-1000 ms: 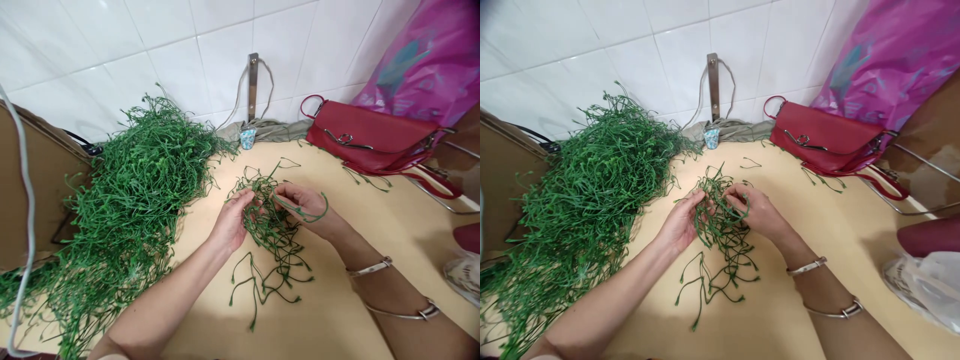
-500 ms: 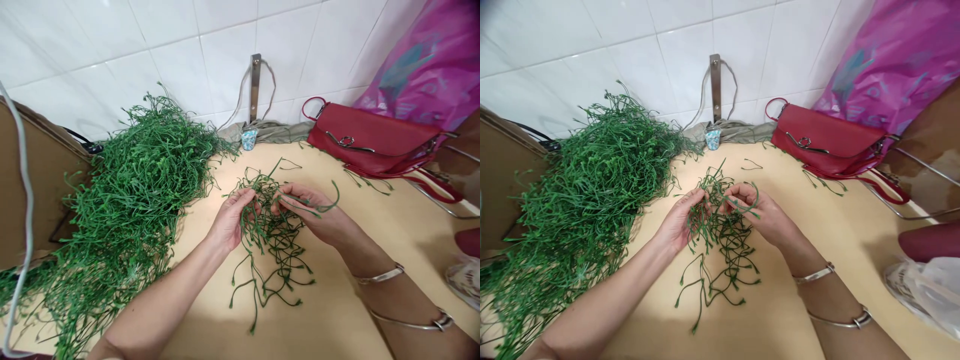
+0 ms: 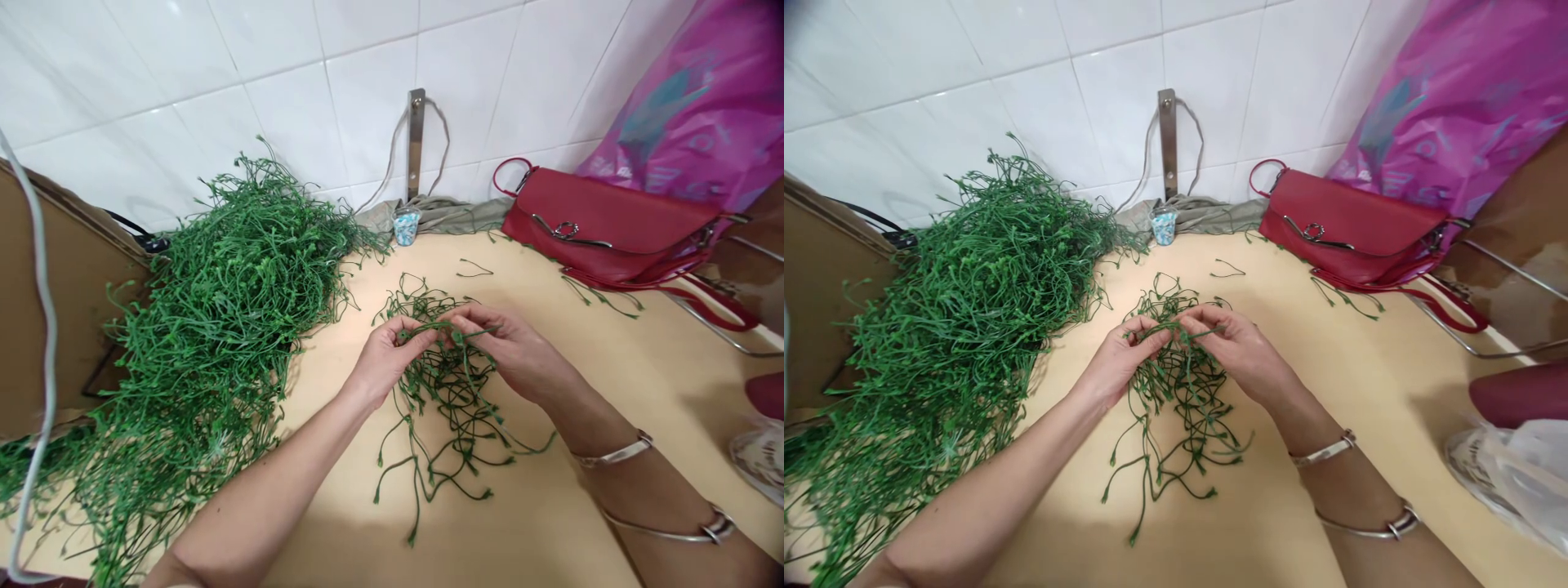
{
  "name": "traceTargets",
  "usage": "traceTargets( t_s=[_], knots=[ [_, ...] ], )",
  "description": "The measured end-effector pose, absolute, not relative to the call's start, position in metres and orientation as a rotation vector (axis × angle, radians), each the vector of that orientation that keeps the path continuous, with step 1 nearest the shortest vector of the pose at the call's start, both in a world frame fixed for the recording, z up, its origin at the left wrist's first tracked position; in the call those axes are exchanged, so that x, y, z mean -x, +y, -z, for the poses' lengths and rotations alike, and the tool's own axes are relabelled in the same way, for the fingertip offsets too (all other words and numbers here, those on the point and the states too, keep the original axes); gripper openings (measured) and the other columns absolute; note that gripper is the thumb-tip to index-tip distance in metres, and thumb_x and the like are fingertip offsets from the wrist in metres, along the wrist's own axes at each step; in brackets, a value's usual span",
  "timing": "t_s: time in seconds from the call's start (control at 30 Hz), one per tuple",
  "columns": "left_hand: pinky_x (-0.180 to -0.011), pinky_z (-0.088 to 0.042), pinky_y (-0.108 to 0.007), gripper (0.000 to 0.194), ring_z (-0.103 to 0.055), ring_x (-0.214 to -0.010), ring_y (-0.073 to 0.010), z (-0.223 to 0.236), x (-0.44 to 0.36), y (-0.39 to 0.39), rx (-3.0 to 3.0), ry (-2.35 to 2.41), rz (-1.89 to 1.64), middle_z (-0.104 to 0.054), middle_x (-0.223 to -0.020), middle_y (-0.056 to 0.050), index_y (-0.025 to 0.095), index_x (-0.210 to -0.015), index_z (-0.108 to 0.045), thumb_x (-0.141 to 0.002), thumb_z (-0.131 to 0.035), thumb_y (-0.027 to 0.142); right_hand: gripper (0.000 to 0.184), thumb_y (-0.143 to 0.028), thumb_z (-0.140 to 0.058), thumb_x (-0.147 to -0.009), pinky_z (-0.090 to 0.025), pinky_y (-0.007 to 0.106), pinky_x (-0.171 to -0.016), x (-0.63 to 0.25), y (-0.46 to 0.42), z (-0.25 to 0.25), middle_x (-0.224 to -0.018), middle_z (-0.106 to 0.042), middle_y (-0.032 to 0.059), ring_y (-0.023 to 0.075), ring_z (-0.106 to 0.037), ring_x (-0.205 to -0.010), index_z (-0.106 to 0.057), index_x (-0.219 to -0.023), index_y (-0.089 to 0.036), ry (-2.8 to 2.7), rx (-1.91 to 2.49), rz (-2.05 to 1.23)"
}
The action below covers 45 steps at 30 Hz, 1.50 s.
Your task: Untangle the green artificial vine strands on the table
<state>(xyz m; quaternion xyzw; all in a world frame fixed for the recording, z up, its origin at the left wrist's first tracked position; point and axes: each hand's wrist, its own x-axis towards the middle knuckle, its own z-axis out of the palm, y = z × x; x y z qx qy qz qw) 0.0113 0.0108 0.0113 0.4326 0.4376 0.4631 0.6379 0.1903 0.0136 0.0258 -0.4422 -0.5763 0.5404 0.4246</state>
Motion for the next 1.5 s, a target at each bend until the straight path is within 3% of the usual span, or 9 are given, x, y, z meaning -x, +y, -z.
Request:
traceTargets(
  t_s=[0.23, 0.37, 0.6, 0.8, 0.93, 1.07, 1.17, 1.3, 1.5],
  knots=[
    [-0.06, -0.029, -0.027, 0.04, -0.041, -0.062, -0.0082, -0.013, -0.011, 0.01, -1.048, 0.983, -0.932, -0.053, -0.067, 0.004, 0.015, -0.073, -0.062, -0.071, -0.083, 0.049, 0.028, -0.046, -0.075, -0.076, -0.044, 0.03, -0.067, -0.191, 0.017, -0.018, -0.078, -0.063, 0.0005, 0.0159, -0.054, -0.073, -0.066, -0.085, -0.021, -1.426, 1.151, -1.316],
    [-0.06, -0.028, -0.026, 0.041, -0.04, -0.061, -0.0076, -0.015, -0.015, 0.009, -0.985, 0.987, -0.94, -0.052, -0.066, 0.005, 0.016, -0.071, -0.058, -0.07, -0.084, 0.047, 0.027, -0.044, -0.074, -0.075, -0.041, 0.03, -0.066, -0.188, 0.018, -0.009, -0.078, -0.062, 0.0005, 0.0158, -0.052, -0.073, -0.065, -0.085, -0.021, -1.353, 1.231, -1.202],
    [-0.061, -0.029, -0.025, 0.036, -0.045, -0.065, -0.0077, -0.025, -0.023, 0.004, -0.852, 0.983, -0.976, -0.057, -0.069, 0.004, 0.016, -0.072, -0.059, -0.069, -0.085, 0.041, 0.036, -0.047, -0.081, -0.068, -0.043, 0.027, -0.058, -0.177, 0.016, -0.01, -0.067, -0.056, -0.0037, 0.013, -0.051, -0.062, -0.057, -0.08, -0.023, -1.049, 1.156, -1.447],
    [-0.06, -0.029, -0.025, 0.034, -0.044, -0.064, -0.0076, -0.03, -0.029, -0.001, -0.809, 0.956, -1.022, -0.054, -0.067, 0.005, 0.016, -0.072, -0.057, -0.071, -0.084, 0.037, 0.039, -0.047, -0.084, -0.064, -0.041, 0.028, -0.058, -0.181, 0.018, -0.018, -0.066, -0.055, -0.0032, 0.0126, -0.048, -0.06, -0.058, -0.078, -0.022, -1.056, 1.134, -1.472],
    [-0.06, -0.03, -0.024, 0.035, -0.043, -0.064, -0.008, -0.032, -0.031, -0.004, -0.799, 0.972, -1.027, -0.053, -0.068, 0.004, 0.016, -0.071, -0.056, -0.071, -0.084, 0.037, 0.036, -0.048, -0.081, -0.067, -0.039, 0.028, -0.058, -0.186, 0.019, -0.023, -0.065, -0.052, -0.004, 0.0122, -0.045, -0.06, -0.058, -0.076, -0.022, -1.146, 1.15, -1.396],
    [-0.06, -0.03, -0.025, 0.036, -0.042, -0.064, -0.0085, -0.033, -0.027, -0.008, -0.819, 0.988, -1.009, -0.052, -0.07, 0.004, 0.017, -0.076, -0.058, -0.072, -0.084, 0.042, 0.033, -0.046, -0.079, -0.07, -0.042, 0.028, -0.062, -0.189, 0.016, -0.024, -0.073, -0.059, -0.0018, 0.0133, -0.05, -0.065, -0.063, -0.085, -0.021, -1.273, 1.151, -1.313],
    [-0.067, -0.037, -0.025, 0.032, -0.048, -0.072, -0.0103, -0.031, -0.025, -0.008, -0.947, 1.056, -1.036, -0.058, -0.079, 0.003, 0.017, -0.087, -0.062, -0.076, -0.082, 0.04, 0.031, -0.044, -0.076, -0.074, -0.046, 0.03, -0.065, -0.187, 0.012, -0.022, -0.078, -0.065, 0.0006, 0.016, -0.056, -0.071, -0.066, -0.093, -0.022, -1.382, 1.171, -1.27],
    [-0.08, -0.042, -0.026, 0.028, -0.055, -0.086, -0.0128, -0.023, -0.022, -0.002, -1.058, 1.103, -1.026, -0.063, -0.092, -0.001, 0.016, -0.095, -0.062, -0.08, -0.078, 0.034, 0.02, -0.037, -0.072, -0.075, -0.048, 0.031, -0.066, -0.182, 0.01, -0.019, -0.077, -0.068, 0.0016, 0.0178, -0.06, -0.072, -0.067, -0.086, -0.022, -1.462, 1.183, -1.194],
    [-0.061, -0.033, -0.025, 0.035, -0.044, -0.062, -0.0099, -0.012, -0.016, 0.006, -1.105, 1.069, -0.823, -0.06, -0.075, 0.002, 0.017, -0.091, -0.062, -0.082, -0.074, 0.049, 0.007, -0.026, -0.064, -0.078, -0.049, 0.033, -0.07, -0.185, 0.009, -0.017, -0.081, -0.071, 0.0043, 0.0207, -0.063, -0.079, -0.07, -0.08, -0.023, -1.718, 1.231, -0.929]
  ],
)
